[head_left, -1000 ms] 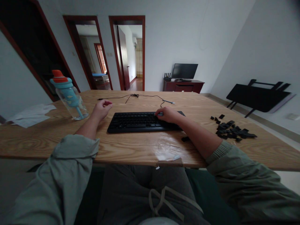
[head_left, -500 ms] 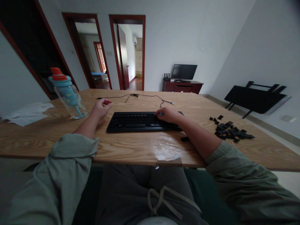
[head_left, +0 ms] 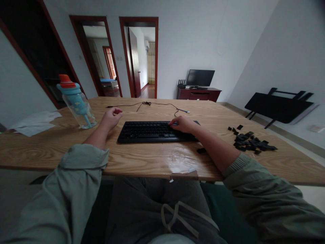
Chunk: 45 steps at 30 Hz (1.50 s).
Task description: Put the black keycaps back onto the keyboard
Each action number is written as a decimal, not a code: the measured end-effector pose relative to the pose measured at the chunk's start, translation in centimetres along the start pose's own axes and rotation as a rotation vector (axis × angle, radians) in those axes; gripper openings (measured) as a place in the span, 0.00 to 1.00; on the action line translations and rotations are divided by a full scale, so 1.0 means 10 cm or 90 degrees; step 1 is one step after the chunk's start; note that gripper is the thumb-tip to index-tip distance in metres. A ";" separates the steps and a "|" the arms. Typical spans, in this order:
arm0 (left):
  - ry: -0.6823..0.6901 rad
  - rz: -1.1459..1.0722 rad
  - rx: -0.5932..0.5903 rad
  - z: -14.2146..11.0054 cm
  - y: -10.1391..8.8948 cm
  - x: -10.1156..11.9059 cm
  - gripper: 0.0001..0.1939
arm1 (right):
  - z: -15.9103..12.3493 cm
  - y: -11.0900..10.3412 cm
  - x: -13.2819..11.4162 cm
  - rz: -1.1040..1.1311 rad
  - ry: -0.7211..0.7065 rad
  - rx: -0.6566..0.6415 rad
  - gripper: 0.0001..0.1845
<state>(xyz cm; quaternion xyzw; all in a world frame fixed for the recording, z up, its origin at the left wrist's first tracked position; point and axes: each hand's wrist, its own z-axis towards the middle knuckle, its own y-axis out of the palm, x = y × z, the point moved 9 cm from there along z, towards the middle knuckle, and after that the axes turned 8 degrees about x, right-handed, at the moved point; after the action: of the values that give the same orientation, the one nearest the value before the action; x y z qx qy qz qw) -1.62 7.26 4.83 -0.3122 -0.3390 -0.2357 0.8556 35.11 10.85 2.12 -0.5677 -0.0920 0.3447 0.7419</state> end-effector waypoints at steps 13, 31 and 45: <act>0.024 0.062 -0.038 -0.01 0.02 0.05 0.07 | -0.01 0.00 0.04 0.085 0.009 0.057 0.10; 0.014 0.080 -0.044 -0.05 0.00 0.11 0.05 | 0.00 0.02 0.06 0.034 -0.005 0.063 0.09; 0.024 0.087 -0.046 -0.05 0.01 0.10 0.06 | 0.00 0.02 0.04 0.015 -0.005 0.045 0.11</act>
<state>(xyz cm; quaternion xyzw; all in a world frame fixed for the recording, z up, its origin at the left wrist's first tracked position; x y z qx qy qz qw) -0.72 6.79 5.26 -0.3608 -0.2918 -0.1946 0.8642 35.28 11.11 1.88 -0.5408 -0.0760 0.3585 0.7572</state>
